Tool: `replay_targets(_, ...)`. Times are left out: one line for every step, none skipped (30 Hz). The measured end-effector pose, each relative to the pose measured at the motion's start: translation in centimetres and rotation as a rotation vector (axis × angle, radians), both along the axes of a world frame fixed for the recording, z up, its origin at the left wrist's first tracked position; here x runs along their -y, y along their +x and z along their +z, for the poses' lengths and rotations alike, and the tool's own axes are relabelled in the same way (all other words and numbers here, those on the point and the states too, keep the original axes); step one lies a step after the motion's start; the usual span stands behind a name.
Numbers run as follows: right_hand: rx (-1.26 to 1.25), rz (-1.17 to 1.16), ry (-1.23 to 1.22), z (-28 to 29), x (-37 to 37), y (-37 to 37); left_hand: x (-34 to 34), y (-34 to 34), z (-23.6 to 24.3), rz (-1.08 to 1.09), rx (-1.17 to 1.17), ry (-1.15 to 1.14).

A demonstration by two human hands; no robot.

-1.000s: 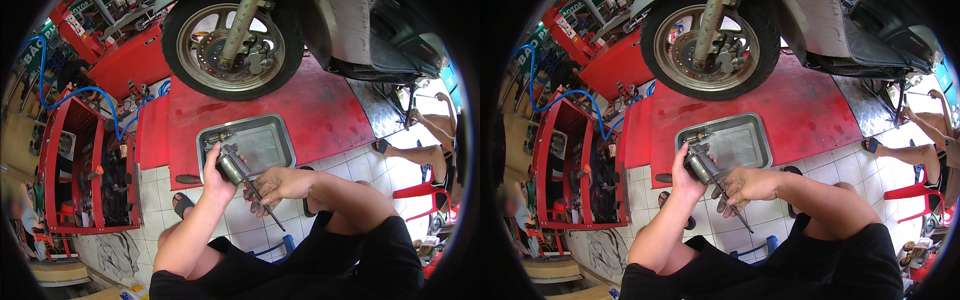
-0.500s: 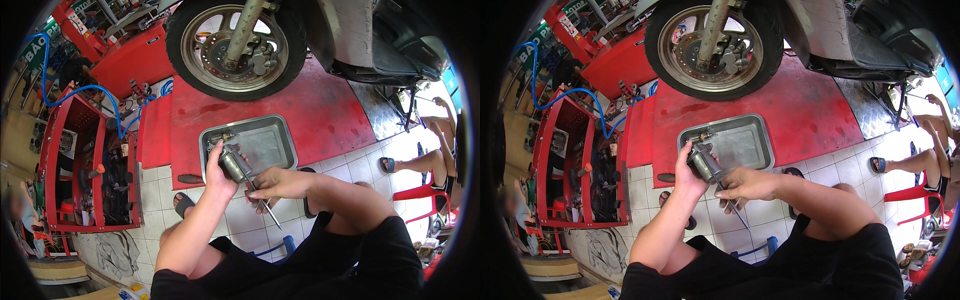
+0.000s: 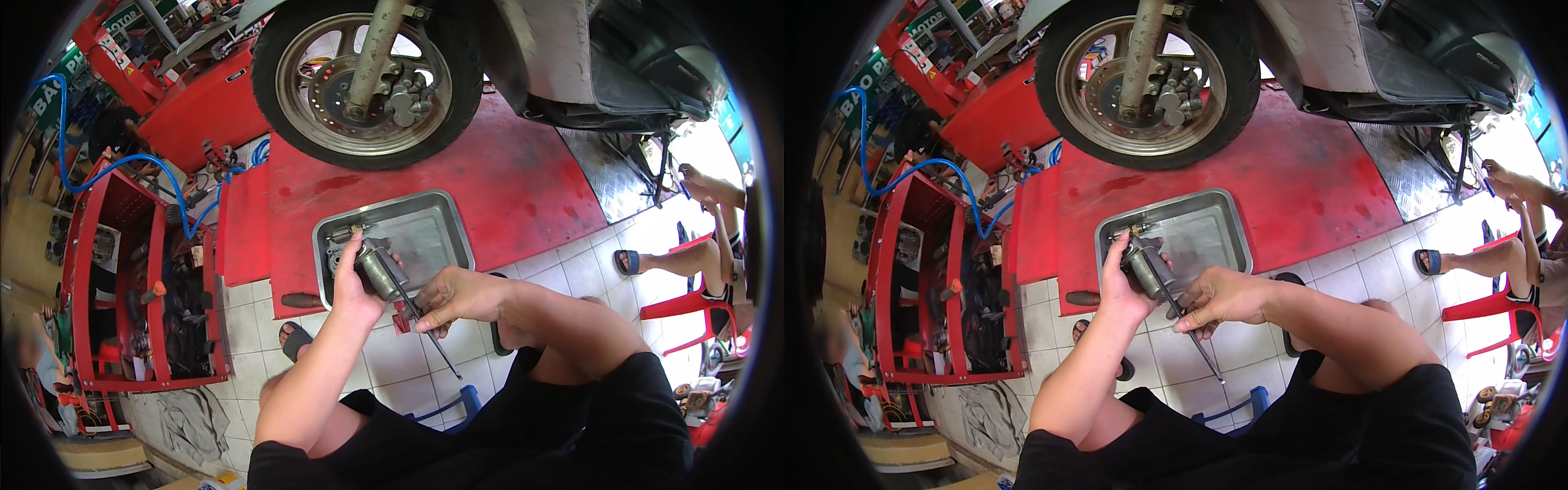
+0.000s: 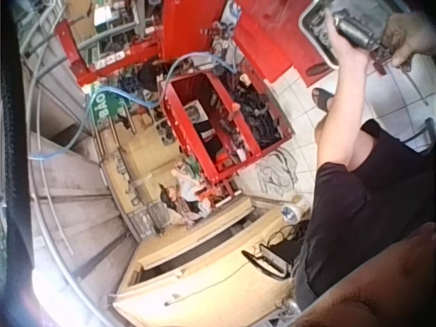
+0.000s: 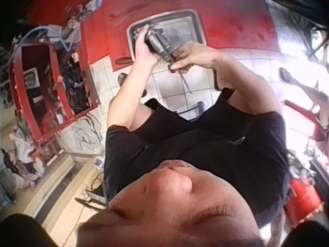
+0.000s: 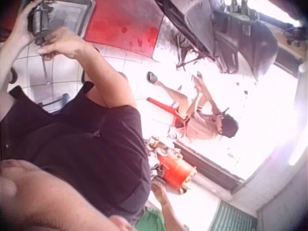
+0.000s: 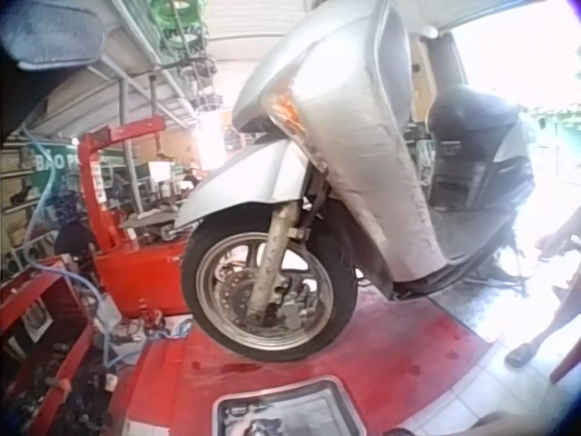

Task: The person sits in a workshop and uses a screwdriver to work on the front wheel assembly of a scooter. They repeatedly probe and adjust components near the brake caliper and hub, then pick up a cylindrical metal part from a tray and continue manipulating it with the screwdriver.

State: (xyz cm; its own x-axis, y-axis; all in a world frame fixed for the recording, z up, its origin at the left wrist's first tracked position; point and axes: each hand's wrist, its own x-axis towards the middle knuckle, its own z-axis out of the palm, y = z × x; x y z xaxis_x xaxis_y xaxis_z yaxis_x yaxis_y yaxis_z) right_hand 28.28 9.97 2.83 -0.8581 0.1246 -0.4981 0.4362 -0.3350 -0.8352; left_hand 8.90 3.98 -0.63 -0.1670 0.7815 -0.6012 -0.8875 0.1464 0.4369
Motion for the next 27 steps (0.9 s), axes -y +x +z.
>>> replay_targets(0.002, 0.02, 0.032, 0.0, 0.0, 0.0, 0.0, -0.1, -0.1, -0.003, -0.004, 0.0)
replay_targets(0.004, 0.041, 0.064, 0.0, 0.1, 0.0, 0.1, -0.1, -0.1, -0.006, -0.009, 0.001)
replay_targets(0.006, 0.02, -0.009, 0.0, 0.3, 0.1, 0.0, -0.2, -0.2, -0.018, -0.006, -0.002)
replay_targets(0.008, 0.0, -0.082, 0.0, 0.4, 0.2, 0.1, -0.2, -0.2, -0.018, -0.017, 0.004)
replay_targets(-0.009, -0.017, -0.172, 0.1, 0.6, 0.4, 0.2, -0.1, -0.2, -0.018, -0.027, 0.01)
replay_targets(-0.031, -0.009, -0.204, 0.1, 0.6, 0.5, 0.2, 0.0, -0.2, -0.02, -0.038, 0.02)
replay_targets(-0.072, 0.002, -0.254, 0.2, 0.6, 0.6, 0.2, 0.0, -0.1, -0.022, -0.039, 0.018)
replay_targets(-0.113, 0.014, -0.304, 0.3, 0.6, 0.7, 0.2, 0.1, -0.1, -0.026, -0.041, 0.02)
replay_targets(-0.113, 0.02, -0.296, 0.4, 0.6, 0.7, 0.2, 0.1, -0.1, -0.029, -0.044, 0.021)
replay_targets(-0.113, 0.026, -0.288, 0.5, 0.5, 0.7, 0.2, 0.1, 0.0, -0.027, -0.047, 0.021)
replay_targets(-0.087, 0.017, -0.257, 0.5, 0.5, 0.8, 0.2, 0.2, 0.0, -0.026, -0.05, 0.021)
replay_targets(-0.071, 0.012, -0.223, 0.6, 0.5, 0.8, 0.2, 0.2, 0.0, -0.027, -0.055, 0.028)
replay_targets(-0.03, -0.007, -0.166, 0.7, 0.5, 0.8, 0.1, 0.1, 0.0, -0.032, -0.049, 0.022)
replay_targets(0.012, -0.026, -0.109, 0.8, 0.5, 0.9, 0.0, 0.0, -0.1, -0.039, -0.043, 0.023)
replay_targets(0.021, -0.027, -0.073, 0.8, 0.5, 0.8, 0.0, -0.1, -0.1, -0.046, -0.038, 0.024)
replay_targets(0.03, -0.027, -0.037, 0.8, 0.5, 0.8, 0.0, -0.3, -0.1, -0.05, -0.03, 0.017)
replay_targets(0.035, -0.019, 0.009, 0.8, 0.4, 0.7, 0.0, -0.4, -0.1, -0.053, -0.021, 0.01)
replay_targets(0.041, -0.001, 0.023, 0.8, 0.4, 0.6, 0.1, -0.4, -0.1, -0.054, -0.015, -0.014)
replay_targets(0.043, 0.025, 0.047, 0.7, 0.4, 0.6, 0.1, -0.4, -0.1, -0.052, -0.019, 0.005)
replay_targets(0.062, 0.046, 0.078, 0.7, 0.4, 0.5, 0.2, -0.4, -0.1, -0.048, -0.026, 0.005)
replay_targets(0.023, 0.032, 0.017, 0.6, 0.5, 0.5, 0.2, -0.3, -0.1, -0.045, -0.032, 0.006)
replay_targets(0.003, 0.012, -0.036, 0.6, 0.7, 0.5, 0.3, -0.3, -0.1, -0.046, -0.037, 0.007)
replay_targets(-0.013, -0.006, -0.114, 0.5, 0.9, 0.5, 0.3, -0.3, -0.1, -0.048, -0.043, 0.008)
replay_targets(-0.049, -0.007, -0.149, 0.5, 1.0, 0.7, 0.4, -0.2, 0.0, -0.05, -0.048, 0.009)
replay_targets(-0.08, -0.008, -0.209, 0.5, 1.0, 0.8, 0.4, -0.1, 0.0, -0.045, -0.064, 0.013)
replay_targets(-0.122, -0.003, -0.263, 0.4, 1.1, 1.0, 0.5, 0.0, 0.0, -0.041, -0.08, 0.017)
replay_targets(-0.107, -0.016, -0.251, 0.4, 1.1, 1.0, 0.5, 0.0, 0.0, -0.037, -0.094, 0.031)
